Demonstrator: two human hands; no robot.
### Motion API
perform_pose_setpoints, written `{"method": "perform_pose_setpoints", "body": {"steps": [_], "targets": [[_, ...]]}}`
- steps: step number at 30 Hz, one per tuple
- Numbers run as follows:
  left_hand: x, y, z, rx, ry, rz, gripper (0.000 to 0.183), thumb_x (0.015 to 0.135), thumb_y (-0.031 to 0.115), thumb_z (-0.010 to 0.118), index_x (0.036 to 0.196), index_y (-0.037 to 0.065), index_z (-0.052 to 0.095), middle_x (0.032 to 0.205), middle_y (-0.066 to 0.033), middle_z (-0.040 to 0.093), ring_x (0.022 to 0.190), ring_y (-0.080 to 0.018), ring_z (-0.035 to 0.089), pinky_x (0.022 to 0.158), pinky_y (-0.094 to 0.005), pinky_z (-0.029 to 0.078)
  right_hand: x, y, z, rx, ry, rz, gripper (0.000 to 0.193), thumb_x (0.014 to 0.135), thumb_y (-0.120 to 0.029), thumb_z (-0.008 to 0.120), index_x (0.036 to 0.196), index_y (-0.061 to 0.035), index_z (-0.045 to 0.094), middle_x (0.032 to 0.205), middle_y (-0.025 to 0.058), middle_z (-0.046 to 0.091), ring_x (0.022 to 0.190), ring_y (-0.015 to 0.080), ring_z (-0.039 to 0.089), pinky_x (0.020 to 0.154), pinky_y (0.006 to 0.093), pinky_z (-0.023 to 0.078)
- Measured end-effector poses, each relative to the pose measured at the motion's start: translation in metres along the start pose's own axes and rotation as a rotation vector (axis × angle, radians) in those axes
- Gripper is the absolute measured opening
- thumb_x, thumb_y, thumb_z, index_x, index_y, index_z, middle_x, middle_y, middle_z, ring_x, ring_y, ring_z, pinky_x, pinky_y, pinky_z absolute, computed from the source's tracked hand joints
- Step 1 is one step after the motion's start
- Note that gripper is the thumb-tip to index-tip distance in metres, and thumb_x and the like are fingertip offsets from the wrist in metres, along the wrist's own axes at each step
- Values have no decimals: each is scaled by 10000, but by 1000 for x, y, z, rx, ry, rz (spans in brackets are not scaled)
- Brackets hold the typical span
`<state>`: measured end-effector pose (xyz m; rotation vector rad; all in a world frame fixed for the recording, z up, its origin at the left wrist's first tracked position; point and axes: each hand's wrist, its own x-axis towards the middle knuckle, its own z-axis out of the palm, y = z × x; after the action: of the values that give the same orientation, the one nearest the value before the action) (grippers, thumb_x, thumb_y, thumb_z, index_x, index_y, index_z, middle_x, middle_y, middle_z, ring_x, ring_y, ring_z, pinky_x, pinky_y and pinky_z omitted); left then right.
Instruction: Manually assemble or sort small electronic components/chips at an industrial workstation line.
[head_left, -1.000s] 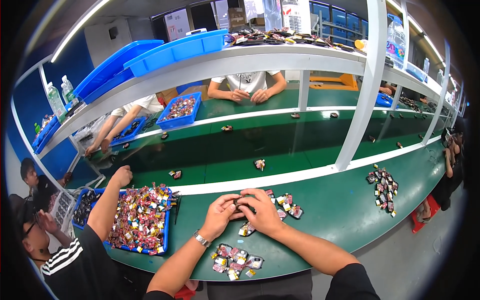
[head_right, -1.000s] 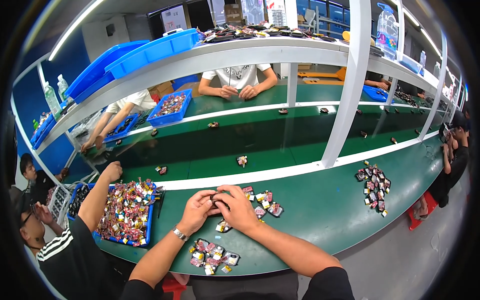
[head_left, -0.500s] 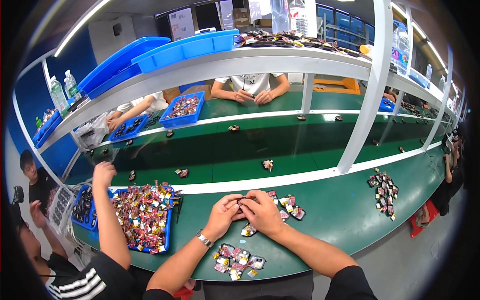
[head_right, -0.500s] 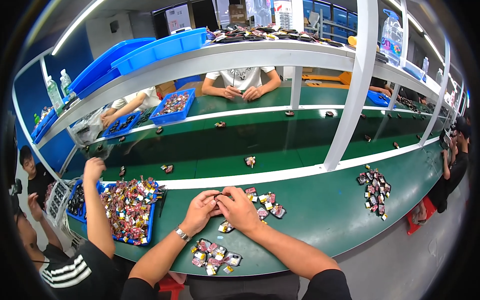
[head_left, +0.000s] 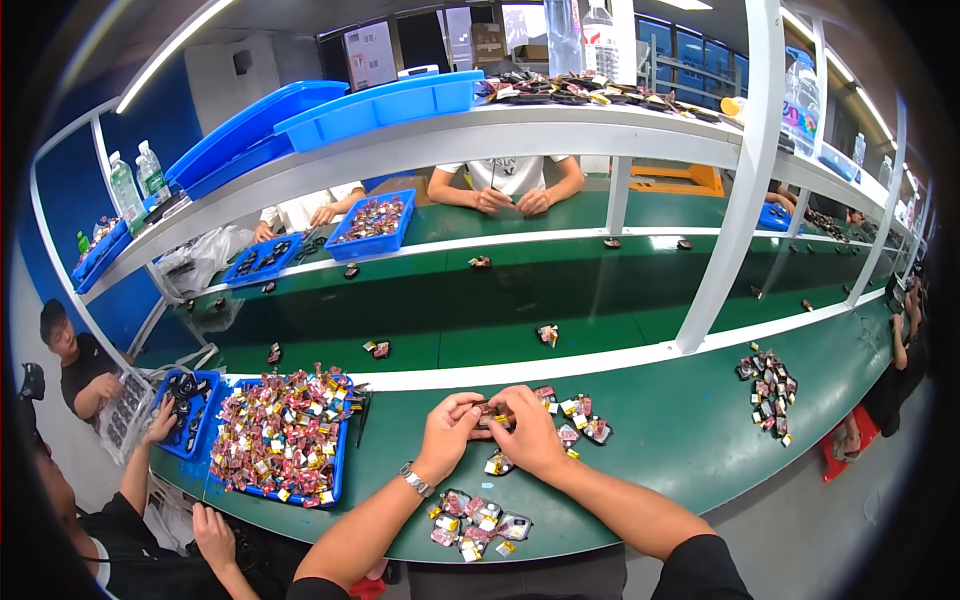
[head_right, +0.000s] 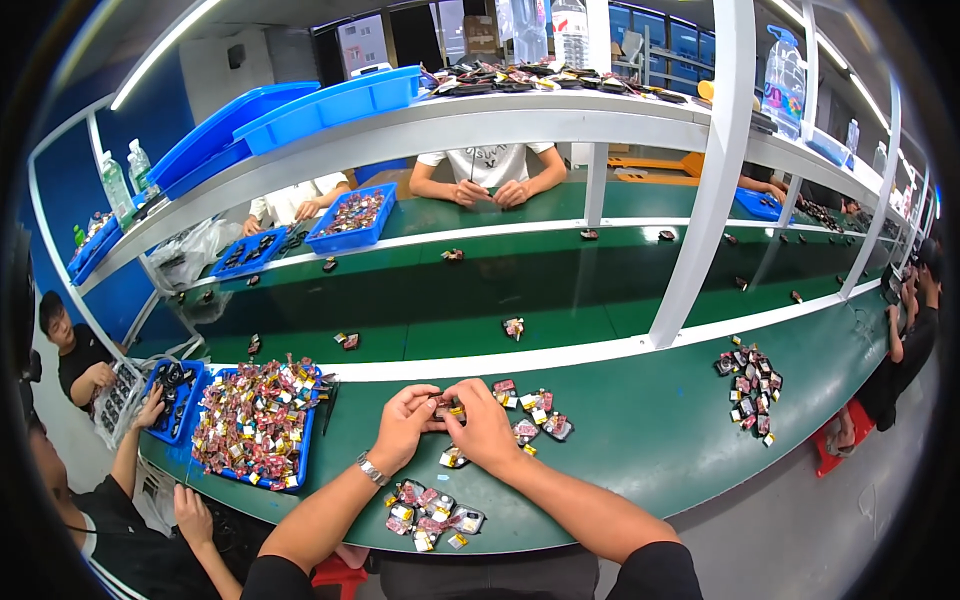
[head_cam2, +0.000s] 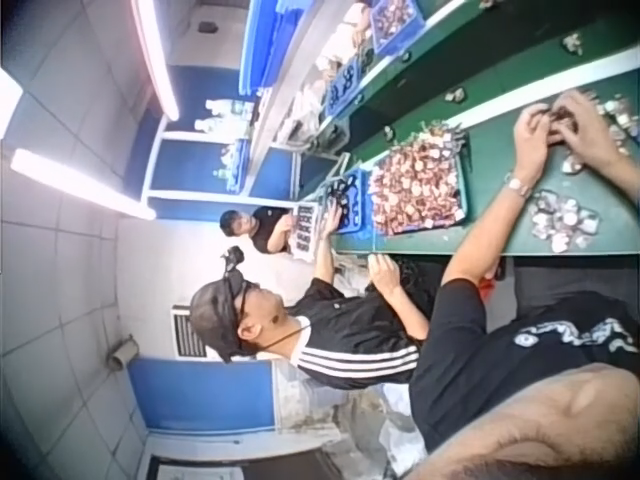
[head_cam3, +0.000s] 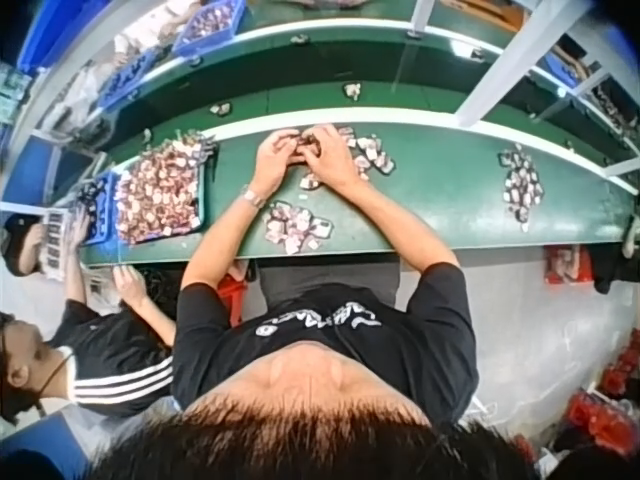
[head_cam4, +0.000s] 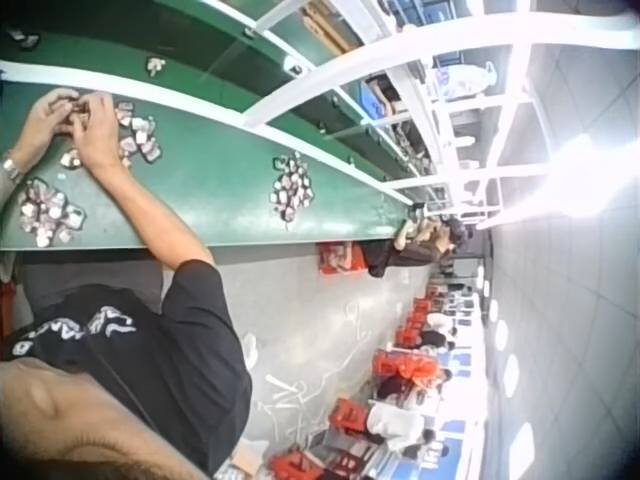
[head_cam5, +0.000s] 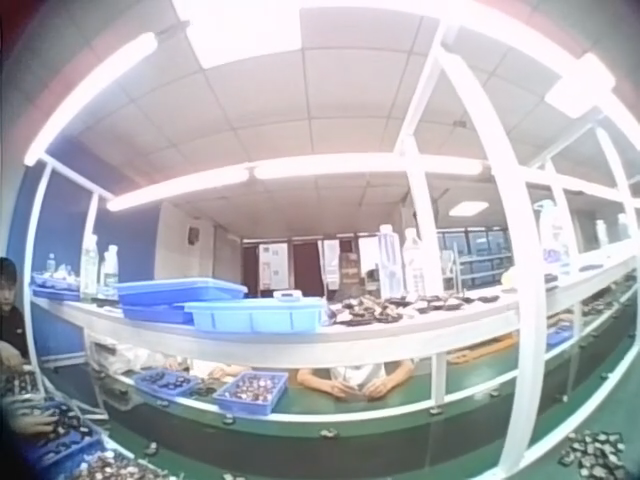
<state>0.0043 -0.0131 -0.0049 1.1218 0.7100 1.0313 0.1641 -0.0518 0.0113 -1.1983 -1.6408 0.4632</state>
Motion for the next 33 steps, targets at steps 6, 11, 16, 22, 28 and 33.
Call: {"method": "perform_pose_setpoints", "body": {"steps": [6, 11, 16, 22, 28, 33], "targets": [[-1, -5, 4, 112, 61, 49, 199, 968, 37, 521, 1154, -33, 520, 1031, -108, 644, 882, -149, 655, 723, -271, 596, -1, 0, 6, 54, 28, 106, 339, 764, 21, 652, 1080, -15, 534, 1037, 156, 582, 834, 287, 646, 718, 361, 541], [-1, -8, 7, 171, 91, 89, 182, 965, 27, 520, 1137, -32, 525, 1037, -102, 638, 890, -141, 651, 708, -257, 592, -3, 0, 11, -39, 66, 62, 341, 770, 29, 632, 1085, -17, 510, 1026, 173, 584, 832, 313, 645, 709, 384, 543], [-3, -9, 9, 168, 109, 108, 183, 953, -2, 523, 1134, -31, 528, 1044, -106, 636, 900, -144, 651, 707, -259, 595, -3, 4, 11, -5, 63, 100, 348, 770, 16, 645, 1080, -20, 492, 1001, 181, 575, 874, 347, 626, 729, 419, 526], [0, -11, 6, 188, 115, 141, 184, 959, 5, 517, 1139, -34, 524, 1061, -111, 634, 918, -147, 649, 719, -260, 594, -2, 1, 3, -270, 12, -36, 262, 777, -64, 693, 977, -12, 533, 922, 164, 588, 818, 337, 612, 702, 419, 506], [0, -9, 6, 184, 119, 157, 182, 964, 9, 508, 1140, -34, 519, 1067, -112, 635, 916, -147, 648, 726, -255, 592, -2, 3, 6, -246, -15, -93, 160, 809, -126, 705, 875, -19, 607, 787, 127, 607, 688, 288, 631, 596, 389, 505], [0, -8, 5, 147, 131, 119, 176, 963, 11, 511, 1134, -31, 522, 1068, -110, 635, 908, -142, 646, 713, -249, 588, 1, 0, 1, -48, -16, 137, 105, 845, -124, 670, 869, -24, 689, 747, 132, 664, 671, 283, 656, 613, 357, 521]]}}
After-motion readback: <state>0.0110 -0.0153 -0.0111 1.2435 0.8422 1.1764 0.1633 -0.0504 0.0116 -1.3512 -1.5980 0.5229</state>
